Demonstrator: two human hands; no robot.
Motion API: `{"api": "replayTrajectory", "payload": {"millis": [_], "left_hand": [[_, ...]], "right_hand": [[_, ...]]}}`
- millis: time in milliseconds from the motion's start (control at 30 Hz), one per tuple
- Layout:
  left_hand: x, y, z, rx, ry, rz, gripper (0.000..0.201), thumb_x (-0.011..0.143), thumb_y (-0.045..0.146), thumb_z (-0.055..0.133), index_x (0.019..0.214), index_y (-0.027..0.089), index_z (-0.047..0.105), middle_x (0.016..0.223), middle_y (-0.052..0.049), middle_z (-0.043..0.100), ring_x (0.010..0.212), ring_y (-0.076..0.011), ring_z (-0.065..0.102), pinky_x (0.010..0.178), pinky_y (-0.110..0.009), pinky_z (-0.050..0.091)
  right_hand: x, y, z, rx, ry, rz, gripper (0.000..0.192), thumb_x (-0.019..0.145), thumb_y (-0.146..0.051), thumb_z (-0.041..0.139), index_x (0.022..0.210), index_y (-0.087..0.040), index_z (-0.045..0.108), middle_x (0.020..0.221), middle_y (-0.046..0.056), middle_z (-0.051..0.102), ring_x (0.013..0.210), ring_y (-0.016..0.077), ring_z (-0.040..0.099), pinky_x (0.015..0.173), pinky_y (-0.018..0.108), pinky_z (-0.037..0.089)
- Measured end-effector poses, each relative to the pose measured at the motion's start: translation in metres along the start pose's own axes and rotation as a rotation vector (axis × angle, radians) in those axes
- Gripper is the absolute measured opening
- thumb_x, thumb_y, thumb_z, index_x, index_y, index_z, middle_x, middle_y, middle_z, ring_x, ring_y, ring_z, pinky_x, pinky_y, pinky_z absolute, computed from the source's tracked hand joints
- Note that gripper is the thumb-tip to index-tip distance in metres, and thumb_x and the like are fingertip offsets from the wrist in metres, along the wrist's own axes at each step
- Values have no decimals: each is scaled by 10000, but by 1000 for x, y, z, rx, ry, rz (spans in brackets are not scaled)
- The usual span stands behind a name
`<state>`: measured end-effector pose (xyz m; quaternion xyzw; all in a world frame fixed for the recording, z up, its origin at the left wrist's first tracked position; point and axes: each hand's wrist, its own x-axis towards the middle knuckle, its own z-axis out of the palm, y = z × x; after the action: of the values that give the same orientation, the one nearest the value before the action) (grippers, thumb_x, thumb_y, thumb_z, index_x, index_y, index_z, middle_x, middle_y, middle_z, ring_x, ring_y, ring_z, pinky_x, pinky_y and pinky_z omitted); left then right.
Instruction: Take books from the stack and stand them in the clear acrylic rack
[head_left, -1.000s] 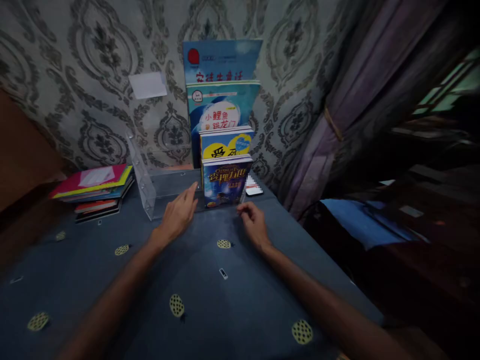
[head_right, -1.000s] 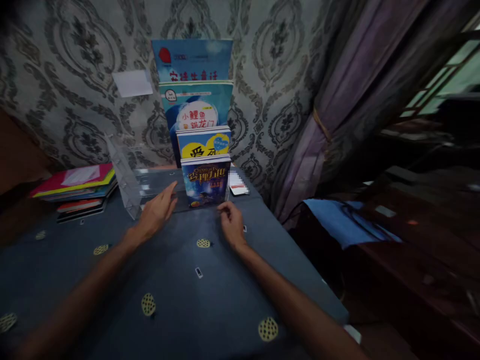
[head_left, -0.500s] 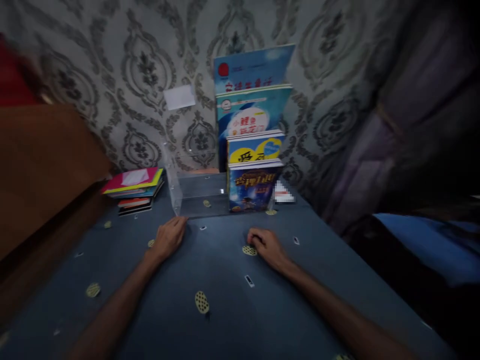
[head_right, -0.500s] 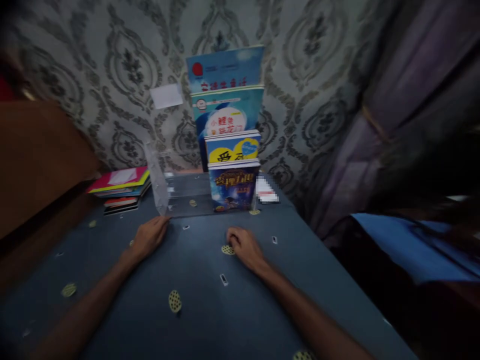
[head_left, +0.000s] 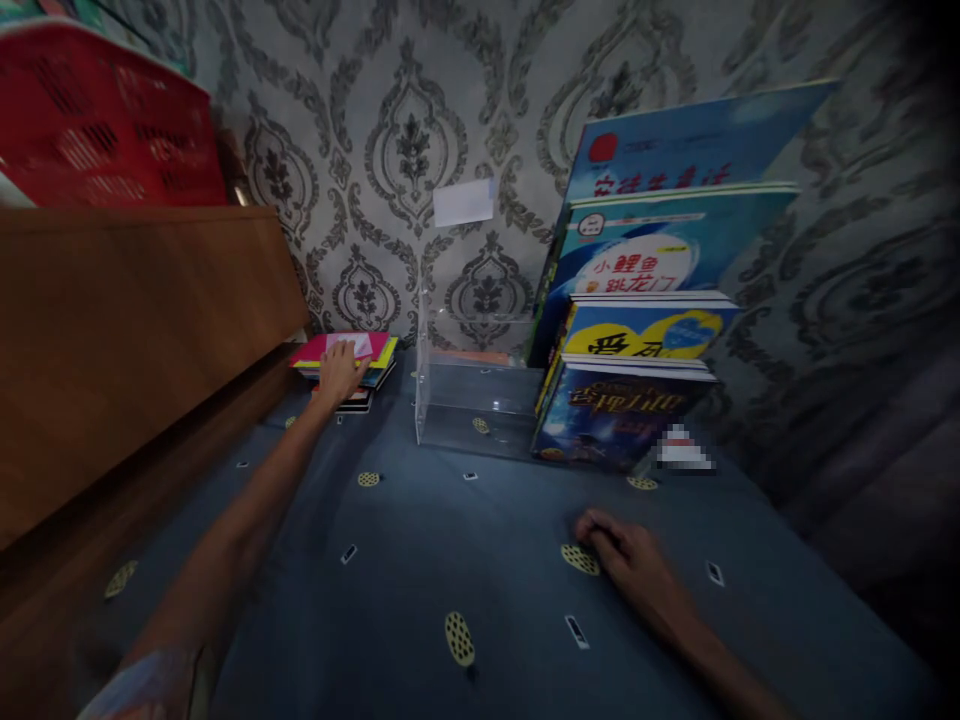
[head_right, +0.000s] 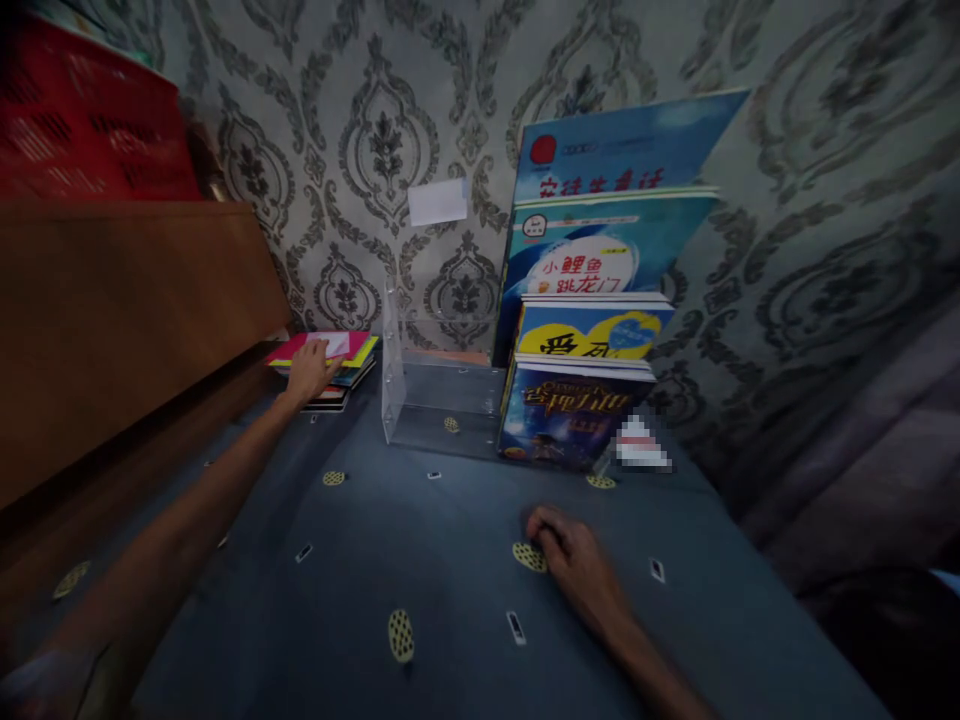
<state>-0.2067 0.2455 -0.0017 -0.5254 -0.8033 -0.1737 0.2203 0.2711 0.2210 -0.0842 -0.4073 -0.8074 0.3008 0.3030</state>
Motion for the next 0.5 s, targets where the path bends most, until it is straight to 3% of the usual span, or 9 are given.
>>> {"api": "replayTrajectory", "payload": {"millis": [100,200,300,500], "left_hand": [[23,-3,11,54,-201,-42,701,981,568,381,1491,87,368,1576,-237,357,1484,-367,289,1170,-554,268],[31,-9,20,59,-347,-43,776,951,675,340,1500,128,368,1560,-225,392,1474,-370,314,1157,-601,256],[29,-15,25,48,-371,-42,756,944,707,314,1461,169,432,1493,-206,483,1401,-361,424,1130,-619,287],[28,-18,22,61,-350,-11,729,926,744,345,1422,228,485,1425,-177,547,1325,-359,478,1088,-645,314]], "right_hand": [[1,-2,-1,-17,0,-22,218,756,-352,434,601,-245,544,557,-2,569,530,181,535,535,293,424],[2,-3,-2,-25,13,-47,235,750,-371,437,595,-246,561,563,9,593,529,189,558,546,308,453],[2,-3,-3,-25,17,-39,253,766,-384,433,604,-247,571,546,6,578,511,188,547,542,314,470],[2,0,-2,-40,-2,-19,242,774,-384,448,629,-248,584,589,18,609,536,199,573,531,317,481]]}}
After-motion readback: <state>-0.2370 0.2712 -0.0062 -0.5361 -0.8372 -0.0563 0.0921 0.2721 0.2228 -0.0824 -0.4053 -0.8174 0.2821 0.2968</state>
